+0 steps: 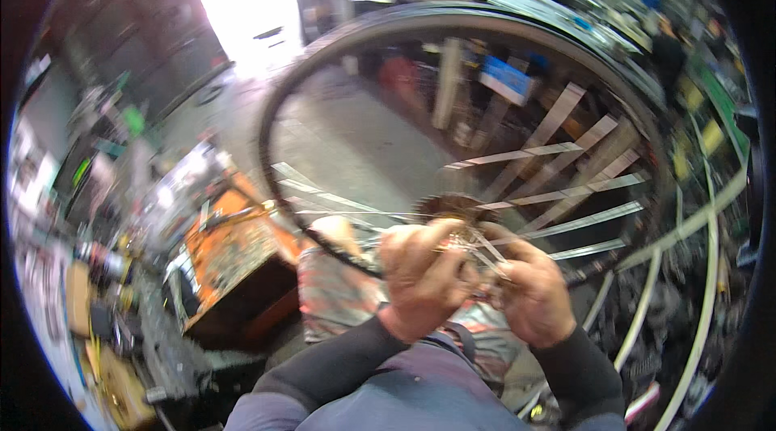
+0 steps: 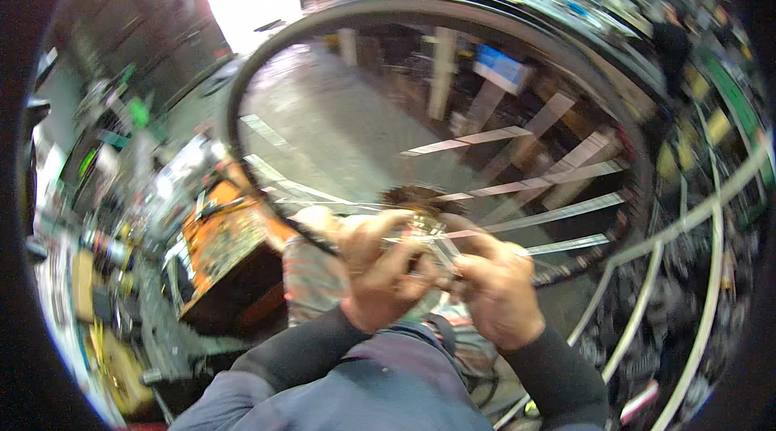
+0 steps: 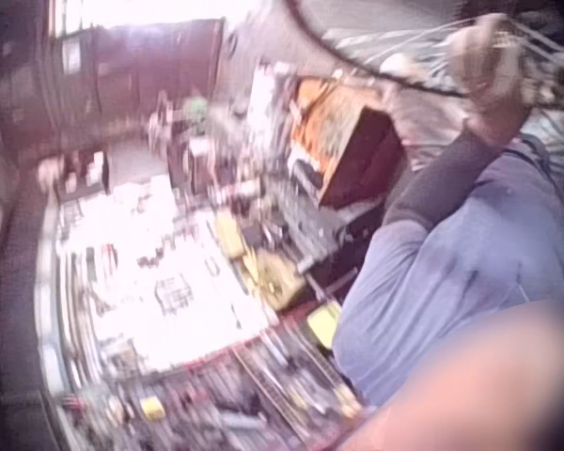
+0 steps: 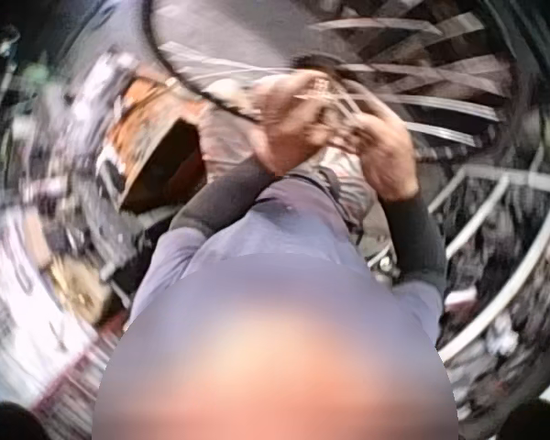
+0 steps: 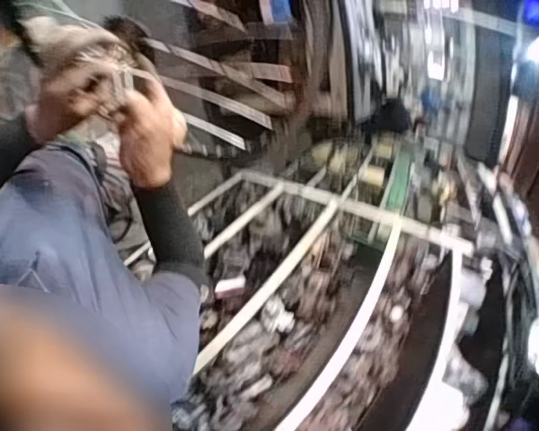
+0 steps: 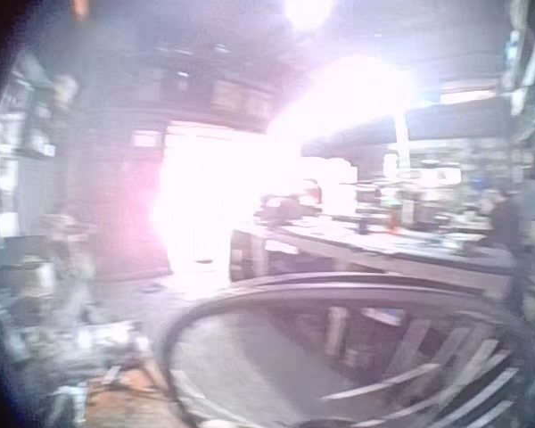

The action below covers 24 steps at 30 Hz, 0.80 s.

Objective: The person sits on the floor in a workshop and uses a spoke wrench to tighten the nipples on a bicycle wheel. They rotate the wheel and adjust multiple spokes to true the rim.

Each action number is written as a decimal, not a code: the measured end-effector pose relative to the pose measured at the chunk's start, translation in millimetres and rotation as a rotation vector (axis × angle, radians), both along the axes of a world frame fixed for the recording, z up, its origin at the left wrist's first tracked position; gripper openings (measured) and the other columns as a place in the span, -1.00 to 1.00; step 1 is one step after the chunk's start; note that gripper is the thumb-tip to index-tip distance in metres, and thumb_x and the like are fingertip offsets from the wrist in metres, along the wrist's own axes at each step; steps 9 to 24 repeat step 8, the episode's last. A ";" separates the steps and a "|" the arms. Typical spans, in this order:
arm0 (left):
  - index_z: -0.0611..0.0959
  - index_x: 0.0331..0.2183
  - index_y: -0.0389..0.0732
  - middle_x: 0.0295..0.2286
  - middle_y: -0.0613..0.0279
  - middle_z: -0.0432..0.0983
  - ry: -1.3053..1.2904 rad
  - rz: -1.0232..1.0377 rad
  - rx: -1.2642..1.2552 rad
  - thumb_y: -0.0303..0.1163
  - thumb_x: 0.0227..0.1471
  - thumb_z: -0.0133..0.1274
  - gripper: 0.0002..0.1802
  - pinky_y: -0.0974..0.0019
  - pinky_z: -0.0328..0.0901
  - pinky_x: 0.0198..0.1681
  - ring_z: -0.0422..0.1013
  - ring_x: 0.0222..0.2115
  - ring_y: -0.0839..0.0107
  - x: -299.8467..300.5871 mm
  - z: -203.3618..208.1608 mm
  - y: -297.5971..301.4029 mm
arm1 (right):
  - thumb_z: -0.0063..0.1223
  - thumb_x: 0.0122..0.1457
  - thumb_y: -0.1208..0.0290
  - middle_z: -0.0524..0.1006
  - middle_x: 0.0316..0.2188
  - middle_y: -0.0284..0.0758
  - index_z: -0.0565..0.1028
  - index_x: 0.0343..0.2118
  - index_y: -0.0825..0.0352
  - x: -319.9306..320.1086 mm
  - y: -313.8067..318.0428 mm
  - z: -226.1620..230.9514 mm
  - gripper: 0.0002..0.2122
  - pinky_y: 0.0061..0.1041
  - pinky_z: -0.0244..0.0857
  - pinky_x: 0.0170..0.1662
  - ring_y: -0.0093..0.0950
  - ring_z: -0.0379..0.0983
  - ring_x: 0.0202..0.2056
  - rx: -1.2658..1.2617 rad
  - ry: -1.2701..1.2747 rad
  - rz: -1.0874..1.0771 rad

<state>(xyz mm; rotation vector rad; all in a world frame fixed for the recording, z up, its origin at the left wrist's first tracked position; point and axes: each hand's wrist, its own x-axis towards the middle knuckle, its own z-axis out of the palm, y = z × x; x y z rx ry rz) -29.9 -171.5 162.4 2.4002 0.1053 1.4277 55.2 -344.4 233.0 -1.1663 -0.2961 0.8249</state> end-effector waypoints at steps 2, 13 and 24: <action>0.74 -0.32 -0.07 0.11 0.15 0.64 -0.018 -0.029 -0.023 -0.24 -0.08 0.42 -0.75 -0.11 0.28 0.22 0.49 0.07 0.12 1.4 4.6 -4.1 | -0.03 0.37 0.54 0.70 -0.03 -0.17 0.35 0.46 0.55 -5.2 1.0 5.5 -0.42 -0.58 0.53 -0.38 -0.54 0.66 -0.32 0.044 0.120 -0.099; 0.73 -0.32 -0.07 0.21 0.15 0.63 -0.074 -0.058 -0.078 -0.25 -0.05 0.39 -0.77 -0.09 0.35 0.26 0.51 0.19 0.17 -13.2 -4.1 -4.8 | -0.08 0.43 0.50 0.67 0.13 -0.08 0.28 0.50 0.55 7.4 2.8 2.2 -0.41 -0.57 0.56 -0.47 -0.46 0.68 -0.34 0.070 0.228 0.007; 0.73 -0.32 -0.07 0.21 0.15 0.63 -0.074 -0.058 -0.078 -0.25 -0.05 0.39 -0.77 -0.09 0.35 0.26 0.51 0.19 0.17 -13.2 -4.1 -4.8 | -0.08 0.43 0.50 0.67 0.13 -0.08 0.28 0.50 0.55 7.4 2.8 2.2 -0.41 -0.57 0.56 -0.47 -0.46 0.68 -0.34 0.070 0.228 0.007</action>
